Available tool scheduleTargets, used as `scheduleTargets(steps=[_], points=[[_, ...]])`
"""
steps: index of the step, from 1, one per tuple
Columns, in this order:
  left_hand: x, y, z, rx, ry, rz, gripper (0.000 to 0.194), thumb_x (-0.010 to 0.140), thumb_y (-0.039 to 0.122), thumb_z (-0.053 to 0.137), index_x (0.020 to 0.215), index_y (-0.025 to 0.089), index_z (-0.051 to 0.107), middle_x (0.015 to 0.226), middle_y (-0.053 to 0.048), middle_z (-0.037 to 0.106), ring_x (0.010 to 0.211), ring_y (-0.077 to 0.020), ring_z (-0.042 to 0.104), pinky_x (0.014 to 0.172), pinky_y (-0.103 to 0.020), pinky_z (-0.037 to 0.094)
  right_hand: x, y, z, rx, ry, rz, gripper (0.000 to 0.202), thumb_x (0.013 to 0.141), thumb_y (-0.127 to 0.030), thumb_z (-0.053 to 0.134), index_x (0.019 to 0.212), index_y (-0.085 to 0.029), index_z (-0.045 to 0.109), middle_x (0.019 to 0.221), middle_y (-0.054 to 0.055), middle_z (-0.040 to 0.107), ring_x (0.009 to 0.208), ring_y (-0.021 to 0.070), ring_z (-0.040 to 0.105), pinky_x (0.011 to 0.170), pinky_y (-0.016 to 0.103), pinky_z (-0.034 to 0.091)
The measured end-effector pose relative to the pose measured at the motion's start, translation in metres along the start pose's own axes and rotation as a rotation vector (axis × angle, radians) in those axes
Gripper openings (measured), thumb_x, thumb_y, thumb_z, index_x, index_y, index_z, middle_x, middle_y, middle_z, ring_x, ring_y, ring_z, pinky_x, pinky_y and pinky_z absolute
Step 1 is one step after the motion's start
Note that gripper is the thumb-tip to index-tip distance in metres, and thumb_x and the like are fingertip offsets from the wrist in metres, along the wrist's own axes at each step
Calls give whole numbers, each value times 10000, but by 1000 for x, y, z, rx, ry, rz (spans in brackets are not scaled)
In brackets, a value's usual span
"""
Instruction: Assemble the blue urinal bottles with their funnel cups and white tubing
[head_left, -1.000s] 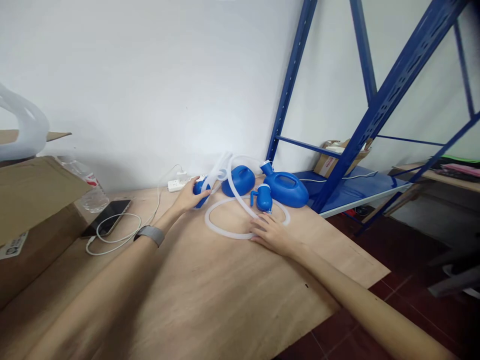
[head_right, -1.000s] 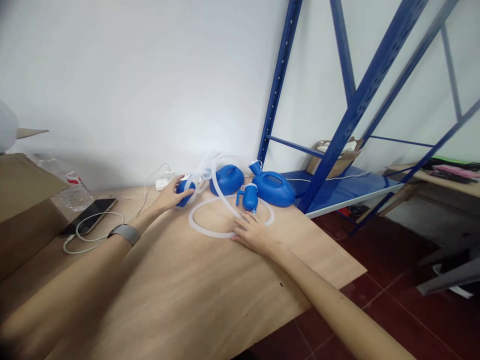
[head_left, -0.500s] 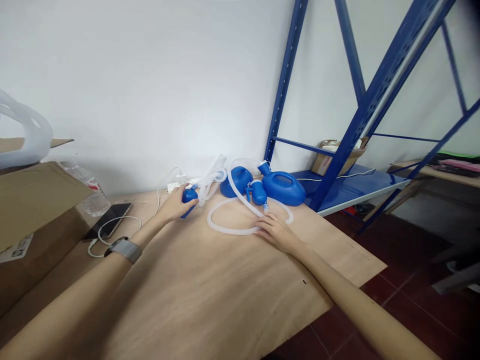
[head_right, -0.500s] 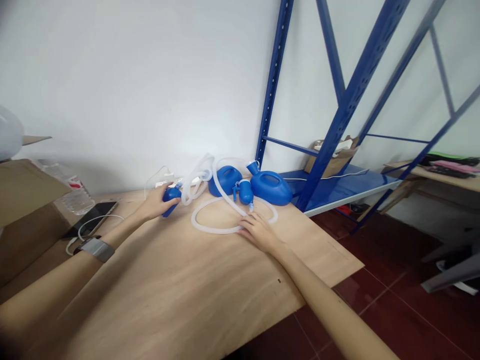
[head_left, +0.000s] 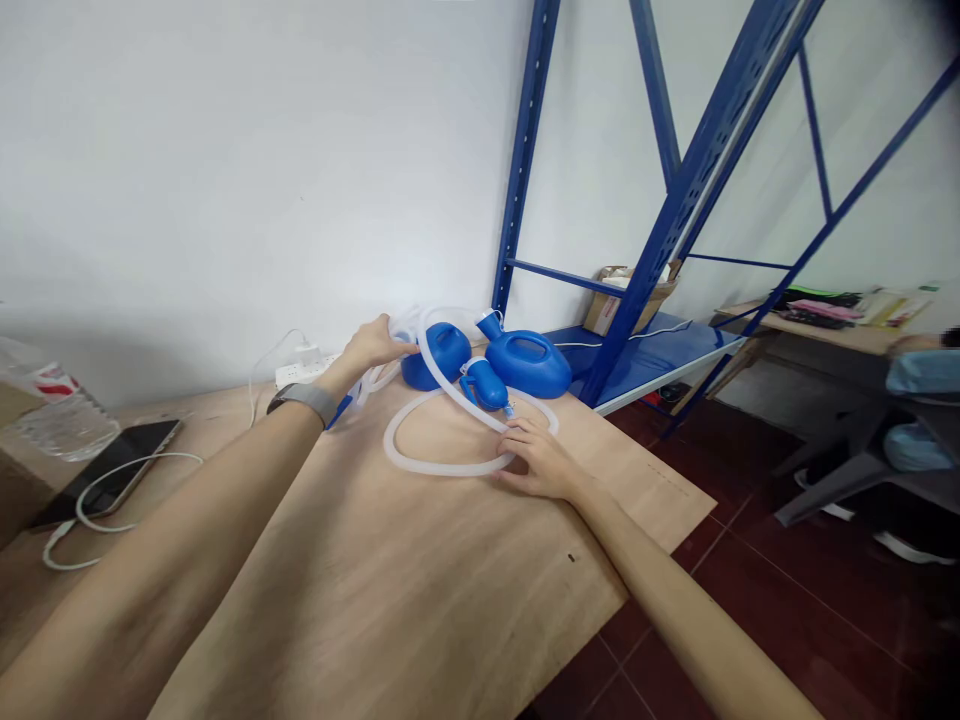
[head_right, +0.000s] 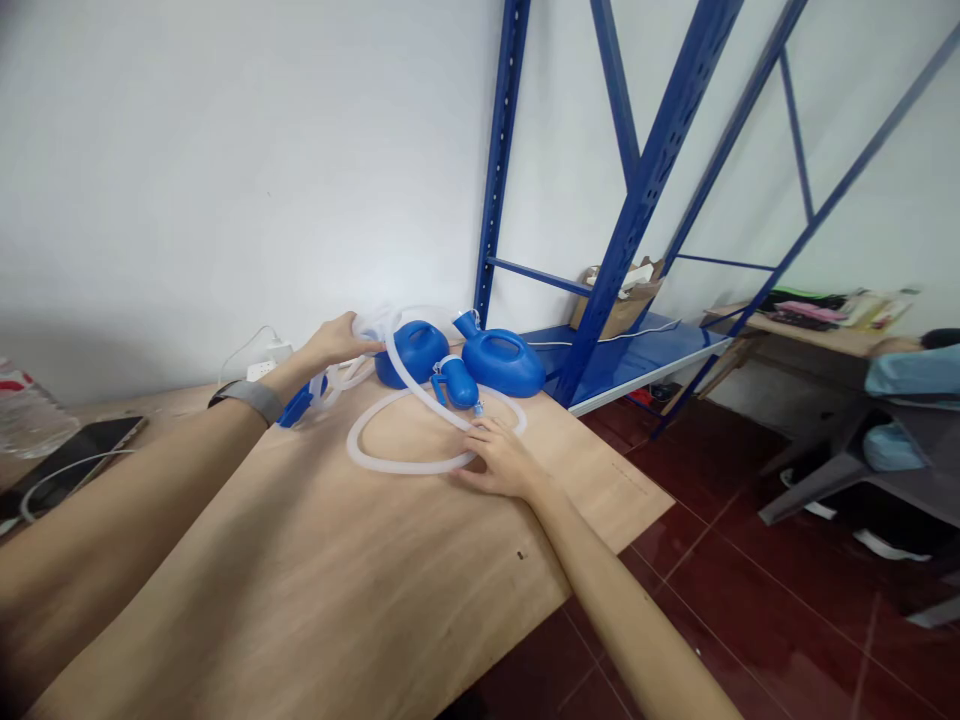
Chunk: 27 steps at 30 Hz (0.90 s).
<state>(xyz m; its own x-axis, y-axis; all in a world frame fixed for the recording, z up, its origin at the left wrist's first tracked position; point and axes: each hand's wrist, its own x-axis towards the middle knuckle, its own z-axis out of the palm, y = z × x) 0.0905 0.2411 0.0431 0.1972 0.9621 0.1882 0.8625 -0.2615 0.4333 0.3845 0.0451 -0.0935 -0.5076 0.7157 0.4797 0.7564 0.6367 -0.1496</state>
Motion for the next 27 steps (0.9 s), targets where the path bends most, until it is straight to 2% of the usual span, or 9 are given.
scheduleTargets(steps=[2, 5, 8, 11, 13, 16, 20, 23, 27], points=[[0, 4, 3, 20, -5, 10, 691, 761, 616, 795, 1276, 197, 606, 1282, -191, 762, 1186, -376, 725, 925, -403, 569, 0, 4, 2, 4, 2, 19, 268, 965, -498, 730, 945, -231, 735, 1004, 98, 780, 1178, 344, 666, 1024, 526, 552], [-8, 6, 3, 64, 17, 3, 614, 758, 591, 791, 1203, 196, 638, 1200, -189, 779, 1156, -409, 731, 892, -430, 574, -1, 11, 4, -7, 10, 47, 277, 976, -504, 723, 959, -229, 743, 1006, 97, 787, 1157, 341, 677, 1010, 523, 554], [-22, 0, -6, 106, 50, -10, 582, 742, 594, 787, 1143, 191, 661, 1174, -207, 775, 1157, -468, 715, 885, -485, 570, -3, 17, 5, -6, 9, 63, 295, 980, -519, 724, 983, -225, 754, 1008, 97, 791, 1143, 334, 686, 996, 513, 563], [-41, -15, -20, 125, 60, -28, 536, 763, 604, 753, 1112, 206, 665, 1031, -178, 792, 1093, -466, 726, 852, -503, 571, -4, 21, 6, 2, 0, 73, 318, 991, -538, 715, 1020, -225, 766, 1039, 101, 799, 1160, 334, 693, 1019, 519, 566], [-57, -28, -31, 133, 65, -42, 506, 776, 611, 734, 1092, 223, 660, 988, -161, 791, 1065, -453, 728, 827, -500, 573, -4, 24, 7, 7, -4, 82, 318, 995, -536, 714, 1057, -230, 774, 1077, 103, 807, 1193, 339, 697, 1060, 539, 557], [-83, -47, -48, 154, 84, -61, 486, 782, 633, 719, 1048, 232, 649, 1060, -171, 779, 1050, -445, 722, 802, -496, 573, -4, 27, 8, 13, -9, 96, 299, 999, -506, 721, 1124, -242, 783, 1152, 106, 819, 1275, 354, 690, 1136, 581, 519], [-121, -68, -70, 187, 107, -96, 493, 769, 665, 717, 1004, 239, 637, 1038, -163, 765, 1004, -439, 723, 764, -468, 557, -3, 33, 10, 18, -17, 117, 296, 1025, -438, 692, 1226, -241, 785, 1271, 111, 810, 1446, 402, 595, 1214, 664, 427], [-153, -76, -84, 213, 93, -103, 523, 774, 709, 685, 995, 238, 630, 973, -148, 757, 950, -417, 723, 713, -418, 511, -3, 36, 11, 20, -24, 134, 324, 1050, -423, 642, 1277, -240, 783, 1330, 124, 791, 1508, 418, 537, 1231, 705, 384], [-195, -82, -99, 220, 61, -93, 543, 795, 712, 661, 1008, 214, 626, 943, -149, 758, 899, -392, 709, 663, -371, 426, 0, 40, 13, 23, -34, 154, 351, 1061, -424, 601, 1294, -244, 792, 1360, 138, 776, 1517, 416, 529, 1233, 708, 385]])
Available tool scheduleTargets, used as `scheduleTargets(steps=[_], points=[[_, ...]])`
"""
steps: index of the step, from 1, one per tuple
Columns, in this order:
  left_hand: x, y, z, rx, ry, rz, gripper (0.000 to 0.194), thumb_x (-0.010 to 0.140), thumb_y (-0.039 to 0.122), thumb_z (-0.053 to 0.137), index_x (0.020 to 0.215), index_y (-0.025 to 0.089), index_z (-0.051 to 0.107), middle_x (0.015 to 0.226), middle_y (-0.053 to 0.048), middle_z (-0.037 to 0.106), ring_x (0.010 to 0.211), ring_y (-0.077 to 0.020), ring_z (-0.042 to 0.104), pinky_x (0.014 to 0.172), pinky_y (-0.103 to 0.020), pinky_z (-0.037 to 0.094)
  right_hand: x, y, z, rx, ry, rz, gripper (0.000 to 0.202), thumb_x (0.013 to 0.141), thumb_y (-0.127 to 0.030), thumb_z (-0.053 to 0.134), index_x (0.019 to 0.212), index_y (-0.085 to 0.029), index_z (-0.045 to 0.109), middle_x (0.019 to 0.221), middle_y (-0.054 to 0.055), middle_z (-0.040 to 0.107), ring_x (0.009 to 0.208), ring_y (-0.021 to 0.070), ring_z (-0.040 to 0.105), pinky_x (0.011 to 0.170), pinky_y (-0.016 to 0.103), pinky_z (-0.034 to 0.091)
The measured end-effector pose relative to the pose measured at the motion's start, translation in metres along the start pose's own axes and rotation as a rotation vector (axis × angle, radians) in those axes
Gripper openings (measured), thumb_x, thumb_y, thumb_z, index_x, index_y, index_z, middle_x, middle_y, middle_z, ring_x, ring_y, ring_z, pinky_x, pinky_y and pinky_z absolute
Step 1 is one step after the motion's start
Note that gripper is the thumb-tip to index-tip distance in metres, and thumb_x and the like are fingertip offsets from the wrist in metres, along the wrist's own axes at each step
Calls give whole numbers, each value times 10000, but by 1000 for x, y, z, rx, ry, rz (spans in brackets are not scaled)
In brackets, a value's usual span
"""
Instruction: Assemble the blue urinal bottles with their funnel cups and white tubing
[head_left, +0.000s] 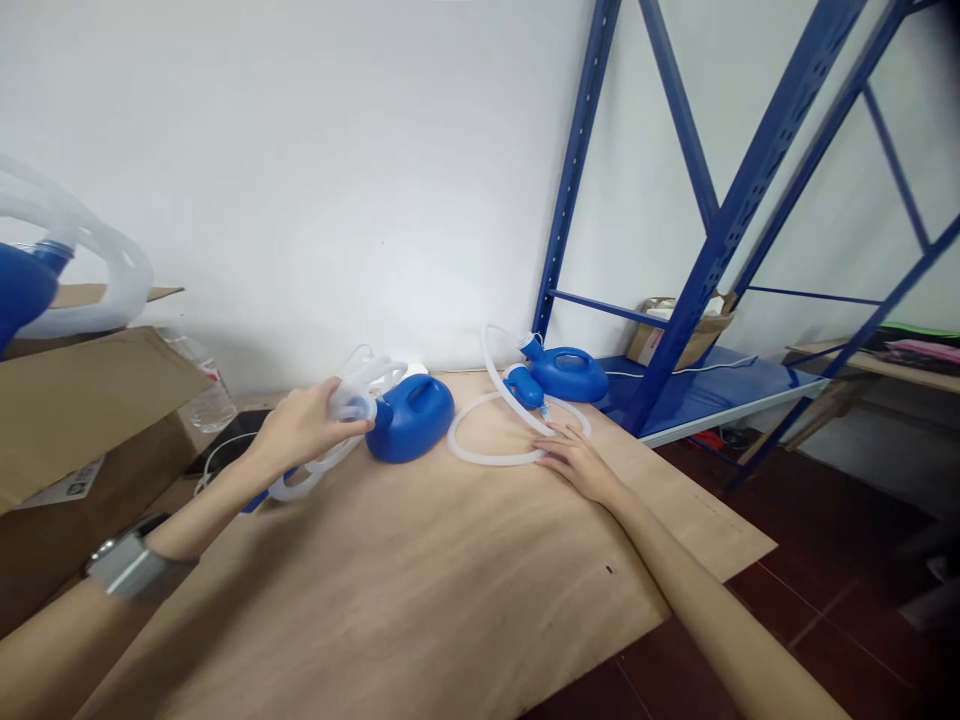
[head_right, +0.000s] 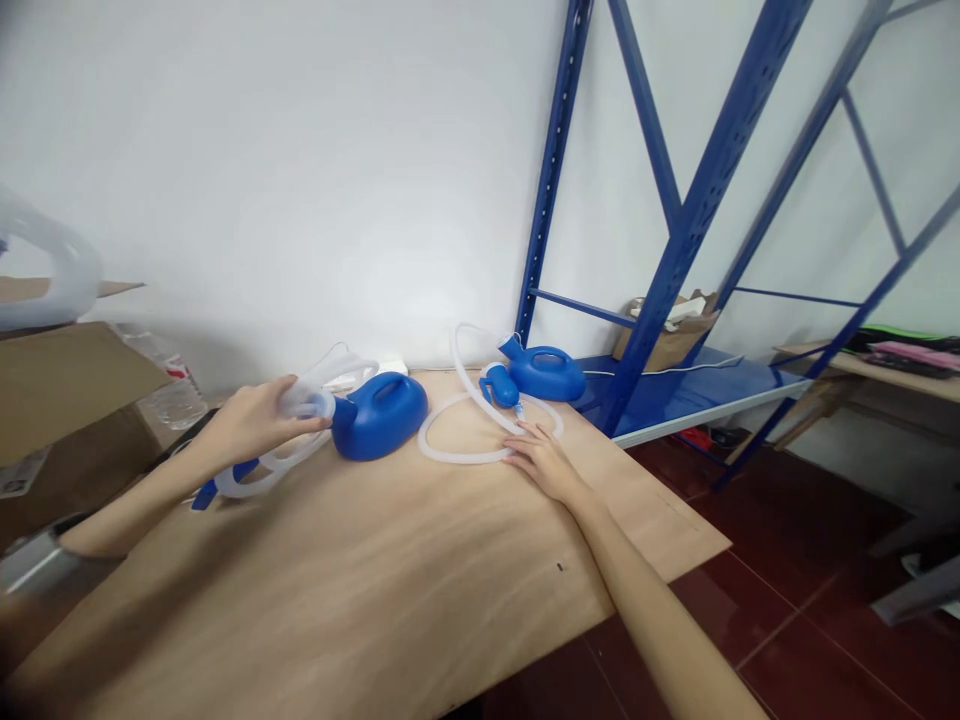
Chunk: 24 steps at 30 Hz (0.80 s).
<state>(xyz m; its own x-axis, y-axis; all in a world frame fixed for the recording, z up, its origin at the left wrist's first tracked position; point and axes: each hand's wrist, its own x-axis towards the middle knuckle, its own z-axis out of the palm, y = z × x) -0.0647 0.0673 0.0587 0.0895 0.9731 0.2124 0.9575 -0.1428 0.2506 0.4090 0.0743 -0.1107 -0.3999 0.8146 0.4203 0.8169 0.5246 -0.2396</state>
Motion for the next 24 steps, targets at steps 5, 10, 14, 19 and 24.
scheduleTargets(steps=[5, 10, 14, 19, 24], points=[[-34, -20, -12, -111, 9, 20, 600, 796, 731, 640, 1083, 206, 690, 888, -101, 767, 853, -352, 697, 703, -381, 430, 11, 11, 2, 3, -4, 33, 360, 1052, -424, 585, 1281, -251, 803, 1367, 126, 773, 1481, 420, 564, 1214, 691, 436], [-51, -40, -19, -172, -97, 84, 623, 768, 726, 674, 1113, 209, 698, 821, -42, 735, 765, -293, 656, 701, -373, 443, 31, 28, 8, 13, 10, 56, 371, 1042, -426, 573, 1249, -230, 811, 1346, 132, 782, 1451, 434, 587, 1209, 684, 453], [-55, -44, -16, -244, -188, 202, 474, 786, 639, 705, 991, 213, 681, 826, -33, 716, 729, -239, 613, 663, -336, 440, 53, 29, 18, 36, 25, 20, 364, 1045, -427, 571, 1208, -212, 816, 1289, 152, 800, 1327, 406, 681, 1197, 641, 486], [-51, -37, -2, -306, -231, 352, 385, 835, 551, 731, 1011, 218, 653, 752, 10, 652, 645, -181, 546, 596, -295, 394, 73, 15, 31, 61, 39, -62, 325, 1064, -404, 574, 1191, -209, 801, 1232, 157, 807, 1218, 363, 717, 1149, 587, 529], [-45, -25, 3, -346, -266, 407, 352, 858, 507, 729, 1062, 229, 658, 862, 16, 691, 713, -173, 580, 632, -280, 420, 82, 3, 40, 96, 17, -127, 299, 1083, -378, 555, 1134, -206, 794, 1164, 149, 817, 1114, 335, 737, 1137, 584, 512]])
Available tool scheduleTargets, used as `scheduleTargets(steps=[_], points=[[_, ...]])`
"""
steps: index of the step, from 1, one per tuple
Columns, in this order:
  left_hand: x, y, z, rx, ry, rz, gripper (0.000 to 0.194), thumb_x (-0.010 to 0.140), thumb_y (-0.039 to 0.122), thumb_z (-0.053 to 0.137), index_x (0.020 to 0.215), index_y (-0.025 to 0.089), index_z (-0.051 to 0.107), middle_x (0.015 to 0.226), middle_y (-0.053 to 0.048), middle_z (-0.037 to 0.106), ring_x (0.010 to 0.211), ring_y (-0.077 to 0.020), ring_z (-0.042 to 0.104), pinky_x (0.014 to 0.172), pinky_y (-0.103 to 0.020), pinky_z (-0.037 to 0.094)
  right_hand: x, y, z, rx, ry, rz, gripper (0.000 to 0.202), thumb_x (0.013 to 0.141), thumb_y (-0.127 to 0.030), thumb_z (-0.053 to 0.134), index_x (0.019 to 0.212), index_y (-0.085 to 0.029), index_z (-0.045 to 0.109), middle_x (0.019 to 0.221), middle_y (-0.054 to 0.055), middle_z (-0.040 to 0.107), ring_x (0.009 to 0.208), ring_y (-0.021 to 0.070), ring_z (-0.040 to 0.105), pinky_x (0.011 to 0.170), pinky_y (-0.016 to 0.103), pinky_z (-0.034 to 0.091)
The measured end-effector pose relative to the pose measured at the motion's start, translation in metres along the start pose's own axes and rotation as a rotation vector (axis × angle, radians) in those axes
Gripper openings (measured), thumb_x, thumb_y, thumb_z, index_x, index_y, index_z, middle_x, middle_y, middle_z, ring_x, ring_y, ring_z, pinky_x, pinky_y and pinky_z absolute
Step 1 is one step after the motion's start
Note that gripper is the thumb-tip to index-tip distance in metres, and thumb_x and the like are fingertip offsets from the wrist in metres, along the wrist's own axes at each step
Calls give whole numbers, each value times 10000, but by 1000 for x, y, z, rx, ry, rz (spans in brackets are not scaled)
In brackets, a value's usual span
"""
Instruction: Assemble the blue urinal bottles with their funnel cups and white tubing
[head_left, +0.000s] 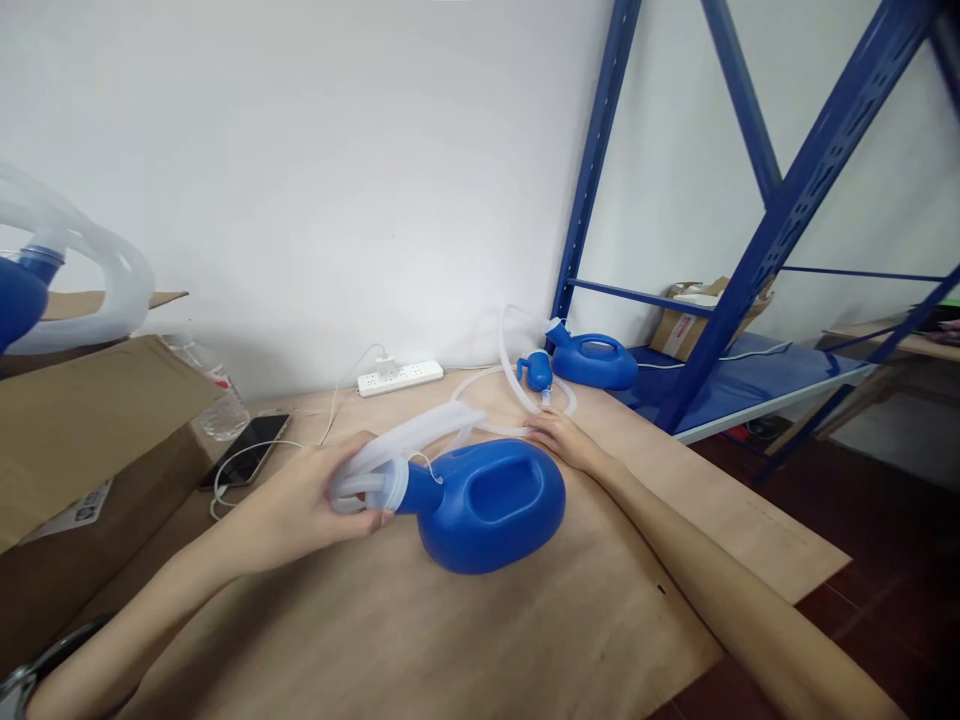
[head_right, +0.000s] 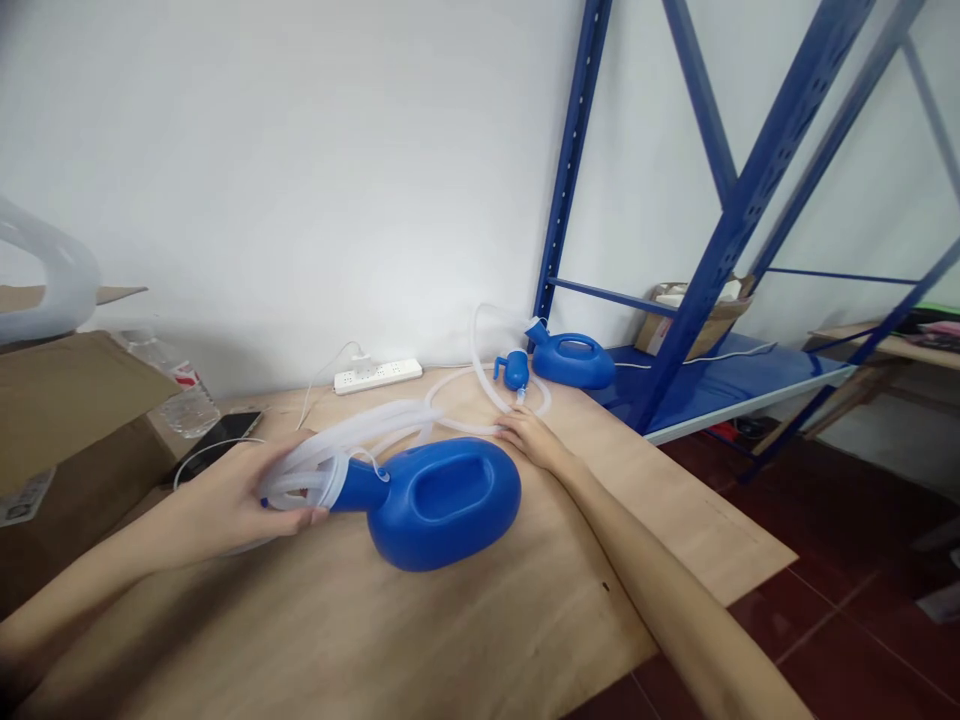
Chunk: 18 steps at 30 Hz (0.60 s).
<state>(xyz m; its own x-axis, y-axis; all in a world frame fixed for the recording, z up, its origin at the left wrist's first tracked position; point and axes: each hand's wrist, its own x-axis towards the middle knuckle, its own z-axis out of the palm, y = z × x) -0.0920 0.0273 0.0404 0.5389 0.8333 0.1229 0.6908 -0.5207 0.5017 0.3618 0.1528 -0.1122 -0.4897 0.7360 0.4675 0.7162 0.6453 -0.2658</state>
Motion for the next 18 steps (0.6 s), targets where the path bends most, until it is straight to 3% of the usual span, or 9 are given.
scheduleTargets(steps=[6, 9, 12, 18], points=[[5, 7, -1, -3, -30, 1, 407, 880, 561, 716, 1061, 200, 669, 825, 10, 666, 691, -170, 557, 620, -289, 413, 17, -13, 23, 64, -64, -87, 289, 1116, -323, 510, 1188, -204, 764, 1232, 126, 799, 1210, 290, 715, 1247, 588, 409], [5, 7, -2, -10, -21, 1, 445, 859, 593, 734, 1056, 198, 677, 809, 7, 664, 665, -164, 544, 613, -289, 425, 23, -19, 35, 83, -79, -143, 266, 1095, -358, 597, 1268, -195, 718, 1316, 116, 737, 1245, 278, 687, 1162, 566, 507], [4, 5, -4, -11, -43, -18, 465, 843, 604, 743, 1072, 204, 682, 833, -2, 685, 685, -172, 571, 618, -286, 447, 25, -24, 43, 97, -88, -204, 375, 1048, -404, 693, 1359, -197, 661, 1402, 115, 664, 1204, 264, 690, 1019, 495, 609], [0, -2, -17, 33, -49, -30, 498, 776, 558, 766, 1133, 215, 712, 872, -11, 709, 729, -198, 598, 667, -298, 483, 32, -32, 53, 127, -109, -311, 375, 1050, -398, 690, 1362, -193, 658, 1391, 116, 668, 1185, 262, 696, 1002, 488, 617]])
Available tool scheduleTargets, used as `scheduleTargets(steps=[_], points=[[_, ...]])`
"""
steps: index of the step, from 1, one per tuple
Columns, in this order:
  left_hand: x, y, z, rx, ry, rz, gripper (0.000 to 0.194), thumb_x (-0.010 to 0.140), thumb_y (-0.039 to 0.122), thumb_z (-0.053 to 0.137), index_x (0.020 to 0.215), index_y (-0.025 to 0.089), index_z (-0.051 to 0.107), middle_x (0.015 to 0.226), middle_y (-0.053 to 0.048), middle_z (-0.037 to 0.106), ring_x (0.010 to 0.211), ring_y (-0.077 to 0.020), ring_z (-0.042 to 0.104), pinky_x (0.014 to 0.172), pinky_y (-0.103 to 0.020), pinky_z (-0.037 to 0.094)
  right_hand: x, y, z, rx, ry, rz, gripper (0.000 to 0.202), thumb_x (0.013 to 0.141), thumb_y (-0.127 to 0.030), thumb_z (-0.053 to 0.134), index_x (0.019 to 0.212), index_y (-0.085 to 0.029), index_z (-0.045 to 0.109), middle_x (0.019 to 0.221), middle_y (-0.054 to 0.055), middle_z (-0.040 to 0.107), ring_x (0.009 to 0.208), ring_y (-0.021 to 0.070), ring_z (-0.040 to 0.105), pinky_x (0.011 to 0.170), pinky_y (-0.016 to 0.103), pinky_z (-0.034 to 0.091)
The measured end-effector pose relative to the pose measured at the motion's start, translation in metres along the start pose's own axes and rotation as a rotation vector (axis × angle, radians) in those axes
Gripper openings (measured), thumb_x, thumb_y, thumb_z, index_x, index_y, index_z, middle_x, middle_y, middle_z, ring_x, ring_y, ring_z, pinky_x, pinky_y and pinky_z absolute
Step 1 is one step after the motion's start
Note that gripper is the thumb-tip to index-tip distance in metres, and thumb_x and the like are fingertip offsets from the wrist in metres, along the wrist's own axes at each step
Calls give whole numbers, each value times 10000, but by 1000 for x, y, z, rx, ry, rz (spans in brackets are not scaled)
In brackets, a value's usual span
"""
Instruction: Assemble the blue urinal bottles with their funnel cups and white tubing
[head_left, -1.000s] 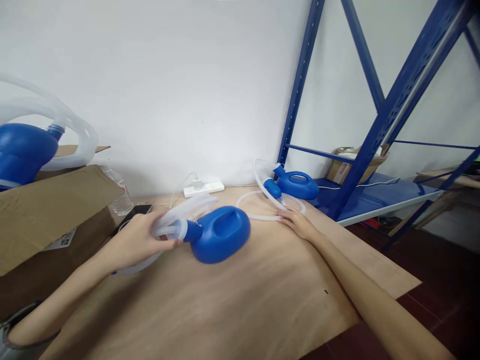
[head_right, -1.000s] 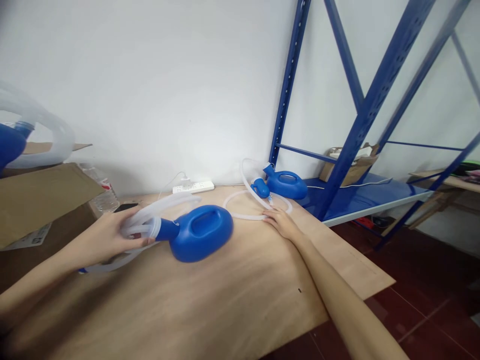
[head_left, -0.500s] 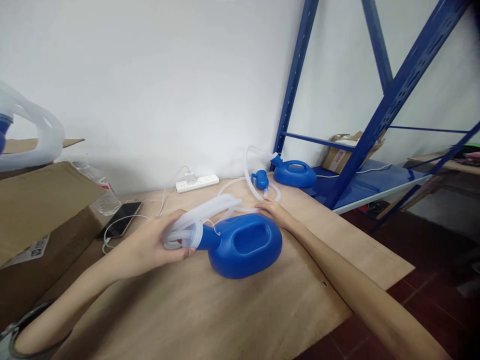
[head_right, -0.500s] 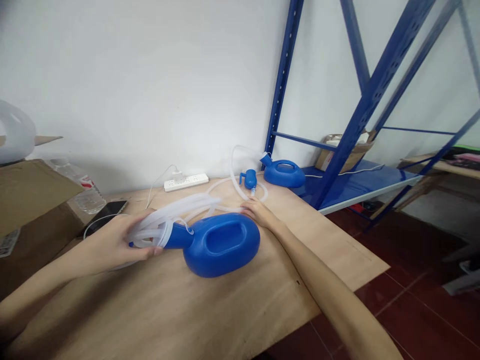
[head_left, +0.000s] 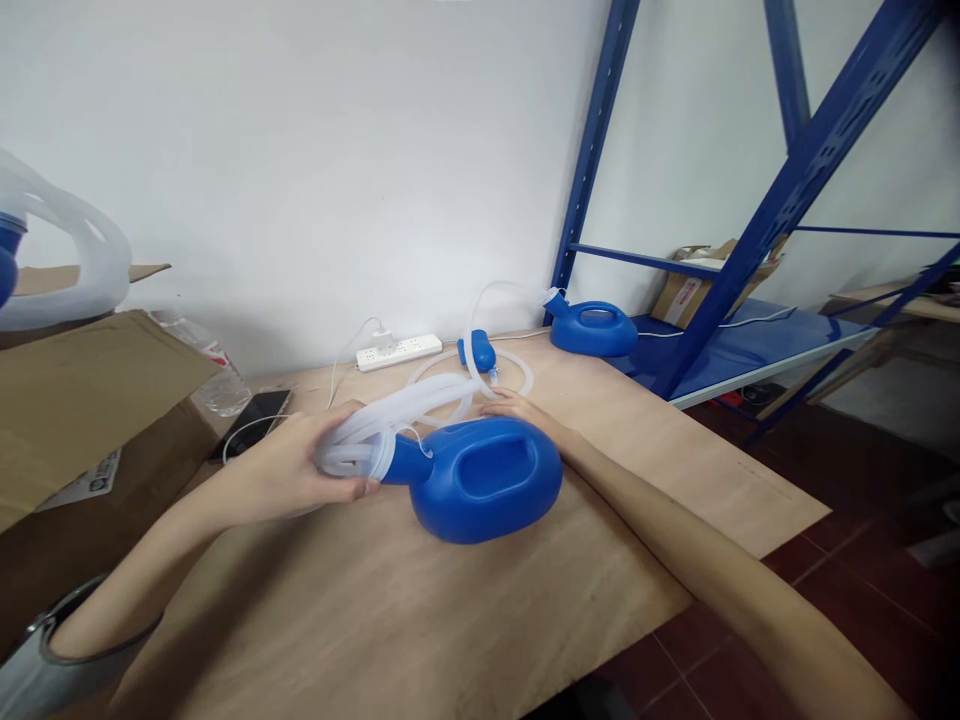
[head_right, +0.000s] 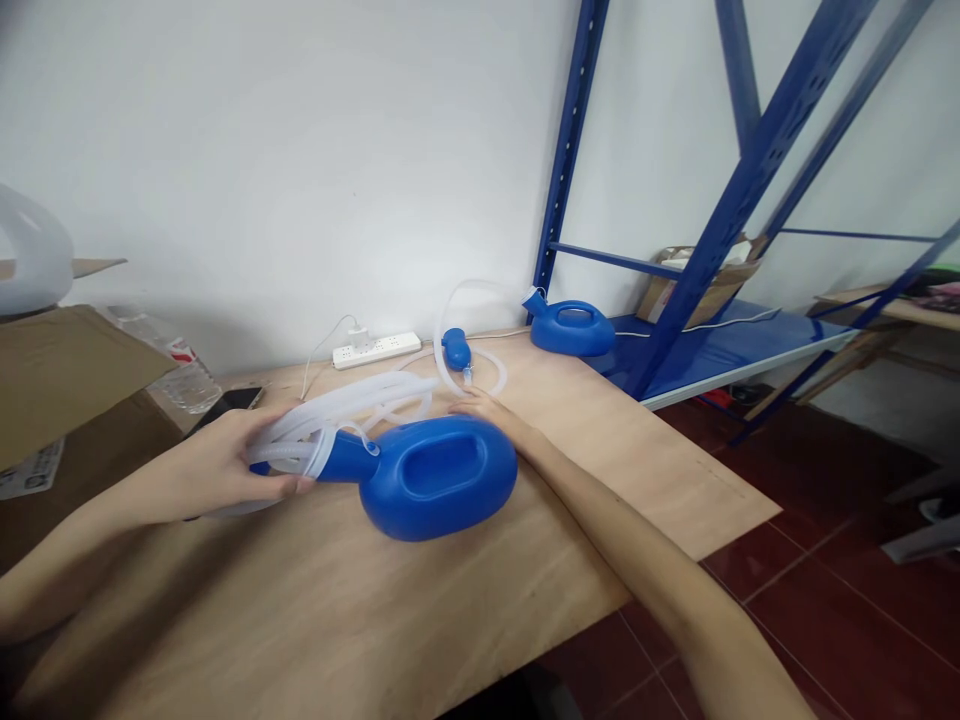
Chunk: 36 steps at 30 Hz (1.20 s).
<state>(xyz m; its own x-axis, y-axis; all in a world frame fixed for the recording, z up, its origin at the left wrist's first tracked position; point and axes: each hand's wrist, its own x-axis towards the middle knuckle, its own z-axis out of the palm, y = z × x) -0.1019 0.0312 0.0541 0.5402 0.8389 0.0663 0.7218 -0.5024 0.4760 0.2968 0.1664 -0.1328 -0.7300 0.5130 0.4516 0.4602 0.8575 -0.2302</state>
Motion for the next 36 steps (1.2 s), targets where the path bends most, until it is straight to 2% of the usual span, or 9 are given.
scheduleTargets(steps=[5, 8, 10, 14, 18, 21, 27, 31, 36], points=[[-4, -9, -12, -23, -114, -24, 446, 819, 492, 761, 1161, 213, 700, 970, -7, 721, 838, -210, 622, 761, -290, 515, 11, -15, 2, 53, -4, -45, 307, 1072, -401, 653, 1316, -219, 690, 1397, 111, 679, 1197, 250, 692, 1049, 486, 596], [-6, -12, -18, -46, -152, -35, 495, 847, 504, 757, 1227, 200, 670, 992, -7, 714, 859, -210, 624, 753, -275, 513, 17, -31, -1, 93, -2, -45, 277, 1109, -392, 575, 1262, -214, 723, 1321, 96, 755, 1239, 263, 698, 1241, 558, 446], [-8, -14, -23, -66, -169, -32, 543, 850, 525, 766, 1260, 187, 653, 980, -5, 708, 848, -204, 621, 733, -261, 507, 21, -43, -3, 121, -13, -46, 297, 1129, -390, 514, 1222, -227, 744, 1271, 75, 792, 1243, 250, 705, 1328, 517, 335], [-11, -16, -29, -71, -194, -47, 487, 864, 473, 774, 1232, 180, 650, 973, 15, 709, 864, -189, 626, 765, -244, 502, 27, -60, -4, 157, -46, -58, 333, 1133, -408, 487, 1175, -237, 769, 1259, 61, 801, 1289, 246, 682, 1352, 474, 303], [-13, -16, -31, -85, -190, -45, 464, 869, 450, 767, 1225, 176, 652, 979, 21, 704, 852, -176, 614, 762, -237, 495, 26, -62, -2, 153, -32, -59, 339, 1129, -393, 500, 1249, -203, 753, 1318, 101, 782, 1381, 262, 621, 1350, 495, 308], [-13, -15, -30, -91, -188, -46, 472, 886, 447, 758, 1254, 173, 645, 986, 19, 709, 868, -177, 617, 772, -233, 497, 22, -59, -2, 134, -8, -73, 344, 1128, -380, 507, 1259, -183, 757, 1301, 119, 788, 1319, 258, 664, 1335, 506, 334], [-13, -14, -30, -126, -222, -51, 458, 881, 442, 757, 1248, 189, 649, 972, 24, 720, 857, -183, 626, 747, -231, 497, 26, -57, -3, 76, 153, -51, 347, 1112, -428, 536, 1200, -212, 792, 1170, 129, 808, 1219, 285, 711, 1187, 556, 526], [-13, -14, -30, -102, -214, -54, 403, 869, 424, 750, 1182, 185, 665, 915, 34, 704, 819, -172, 611, 719, -222, 483, 34, -58, -4, 46, 261, -46, 332, 1103, -442, 552, 1154, -223, 797, 1126, 117, 814, 1163, 288, 735, 1178, 589, 537], [-11, -16, -29, -90, -199, -52, 465, 860, 453, 760, 1222, 180, 656, 932, 22, 704, 826, -182, 620, 720, -231, 493, 41, -65, -12, 22, 273, -71, 273, 1086, -401, 599, 1145, -231, 805, 1131, 112, 815, 1249, 300, 703, 1152, 579, 564]])
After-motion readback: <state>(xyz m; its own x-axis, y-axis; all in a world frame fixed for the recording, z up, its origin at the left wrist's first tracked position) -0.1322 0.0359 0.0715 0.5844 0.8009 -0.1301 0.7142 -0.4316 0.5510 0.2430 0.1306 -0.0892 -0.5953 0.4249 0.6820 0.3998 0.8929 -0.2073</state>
